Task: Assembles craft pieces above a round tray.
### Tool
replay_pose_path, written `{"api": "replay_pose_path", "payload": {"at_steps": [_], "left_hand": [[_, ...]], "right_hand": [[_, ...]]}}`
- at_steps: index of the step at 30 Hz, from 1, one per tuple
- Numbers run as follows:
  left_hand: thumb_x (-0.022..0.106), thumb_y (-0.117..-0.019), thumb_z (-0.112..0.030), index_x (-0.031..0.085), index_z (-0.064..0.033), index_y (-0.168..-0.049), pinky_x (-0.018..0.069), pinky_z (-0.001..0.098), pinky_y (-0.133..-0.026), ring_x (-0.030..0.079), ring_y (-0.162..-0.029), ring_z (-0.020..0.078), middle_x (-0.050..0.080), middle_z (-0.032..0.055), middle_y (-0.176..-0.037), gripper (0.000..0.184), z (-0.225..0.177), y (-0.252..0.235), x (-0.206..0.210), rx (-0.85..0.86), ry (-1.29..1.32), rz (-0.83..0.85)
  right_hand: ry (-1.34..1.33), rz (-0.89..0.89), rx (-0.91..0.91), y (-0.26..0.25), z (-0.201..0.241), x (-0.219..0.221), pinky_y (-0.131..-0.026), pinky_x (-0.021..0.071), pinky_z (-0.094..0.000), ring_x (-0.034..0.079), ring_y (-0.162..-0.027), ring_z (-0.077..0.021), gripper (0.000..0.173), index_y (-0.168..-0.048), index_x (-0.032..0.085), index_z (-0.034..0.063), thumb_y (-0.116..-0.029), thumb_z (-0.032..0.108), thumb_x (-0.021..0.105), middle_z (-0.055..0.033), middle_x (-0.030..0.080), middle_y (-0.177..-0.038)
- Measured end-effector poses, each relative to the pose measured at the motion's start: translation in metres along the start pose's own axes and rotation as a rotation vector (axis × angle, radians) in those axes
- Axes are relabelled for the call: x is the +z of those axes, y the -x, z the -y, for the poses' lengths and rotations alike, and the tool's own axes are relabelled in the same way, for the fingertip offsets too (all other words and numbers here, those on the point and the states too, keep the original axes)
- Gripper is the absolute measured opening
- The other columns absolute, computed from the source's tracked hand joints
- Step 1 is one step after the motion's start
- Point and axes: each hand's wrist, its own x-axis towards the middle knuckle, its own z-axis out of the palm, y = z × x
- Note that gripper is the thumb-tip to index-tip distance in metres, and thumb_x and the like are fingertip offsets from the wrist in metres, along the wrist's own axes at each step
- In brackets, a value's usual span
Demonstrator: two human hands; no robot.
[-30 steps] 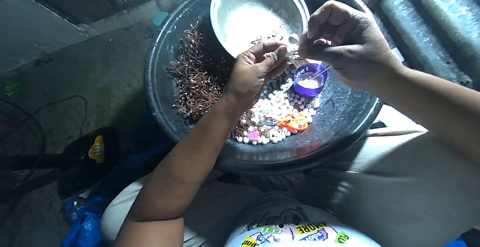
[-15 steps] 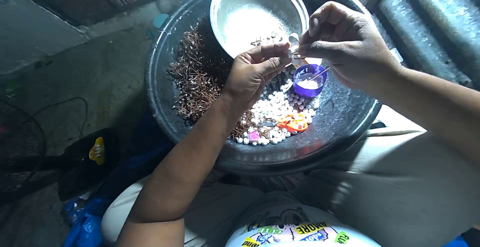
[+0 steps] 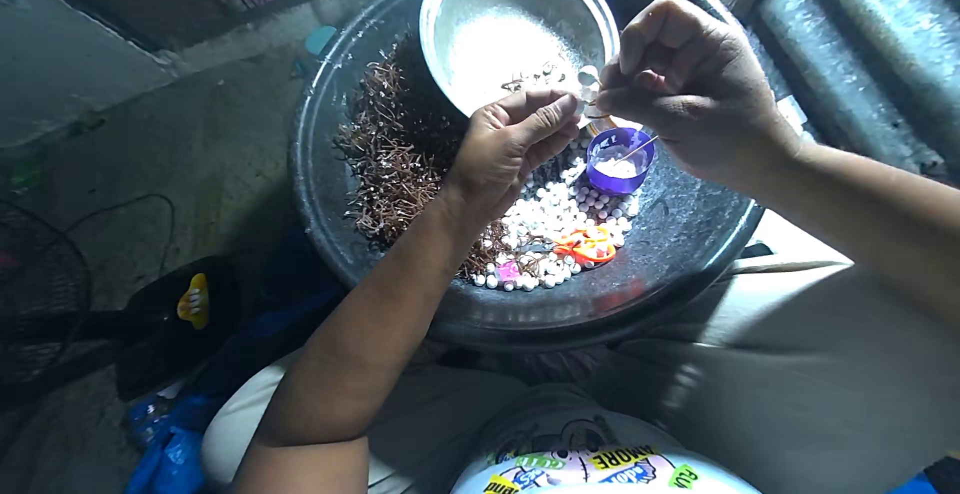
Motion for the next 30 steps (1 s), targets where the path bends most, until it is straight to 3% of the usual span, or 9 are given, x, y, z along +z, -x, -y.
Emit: {"api": "replay_pose_path", "payload": {"at_steps": [5,10,14,19,26,30], "left_hand": [[0.055,-0.1038,-0.002,0.067,-0.0051,-0.094,0.0581,0.0168,-0.067,0.067,-0.066,0.003,0.069,-0.0014,-0.076,0.016,-0.0009,0.0014,0.0014,-0.022,-0.08,-0.01],[0.056,-0.103,-0.001,0.065,-0.0048,-0.101,0.06,0.0208,-0.078,0.07,-0.078,0.0061,0.071,0.0007,-0.087,0.01,-0.0023,-0.0002,0.0005,-0.001,-0.071,-0.015],[0.058,-0.0947,0.01,0.064,-0.0059,-0.108,0.0588,0.0213,-0.079,0.07,-0.08,0.0052,0.073,-0.0018,-0.09,0.022,-0.0019,-0.0018,-0.0067,0.076,-0.099,0.052],[0.061,-0.0969,0.007,0.068,-0.0042,-0.097,0.0598,0.0194,-0.076,0.07,-0.076,0.0045,0.073,-0.0001,-0.085,0.014,-0.0027,-0.0006,-0.0045,0.032,-0.065,0.044],[0.057,-0.1034,-0.004,0.069,-0.0066,-0.087,0.0584,0.0174,-0.067,0.068,-0.066,0.0029,0.071,-0.0021,-0.076,0.02,-0.0024,0.0001,-0.0016,0.008,-0.171,0.001],[0.058,-0.1026,-0.003,0.068,-0.0055,-0.094,0.0589,0.0188,-0.072,0.069,-0.073,0.0035,0.072,-0.002,-0.082,0.013,-0.0014,-0.0003,-0.0015,0.051,-0.203,0.006]], "right_hand": [[0.028,0.017,-0.008,0.0005,0.0018,-0.0005,-0.074,0.051,-0.0159,0.06,-0.083,-0.0021,0.023,-0.097,0.053,0.0117,-0.0889,-0.005,0.067,0.0051,0.061,-0.088],[-0.109,0.008,0.063,0.0007,-0.0006,-0.0008,-0.074,0.0559,-0.0182,0.063,-0.081,-0.0026,0.024,-0.098,0.052,0.0137,-0.0877,-0.005,0.063,0.0057,0.062,-0.089],[-0.116,0.002,0.079,0.0003,0.0,-0.0017,-0.076,0.0556,-0.0189,0.063,-0.083,-0.0031,0.023,-0.098,0.052,0.0141,-0.0888,-0.004,0.063,0.0055,0.062,-0.09],[-0.061,0.021,0.022,0.0,-0.0002,-0.0012,-0.074,0.054,-0.0164,0.062,-0.081,-0.0026,0.025,-0.098,0.052,0.0116,-0.0886,-0.007,0.066,0.0042,0.061,-0.089],[0.122,0.051,-0.097,0.0011,0.0017,-0.0019,-0.077,0.0486,-0.0158,0.058,-0.084,-0.0008,0.018,-0.098,0.054,0.0086,-0.0899,-0.003,0.065,0.0035,0.061,-0.091],[0.13,0.064,-0.103,0.0008,0.0014,-0.0041,-0.077,0.0486,-0.0168,0.059,-0.085,-0.0017,0.018,-0.098,0.054,0.0087,-0.0902,-0.002,0.065,0.003,0.062,-0.091]]}}
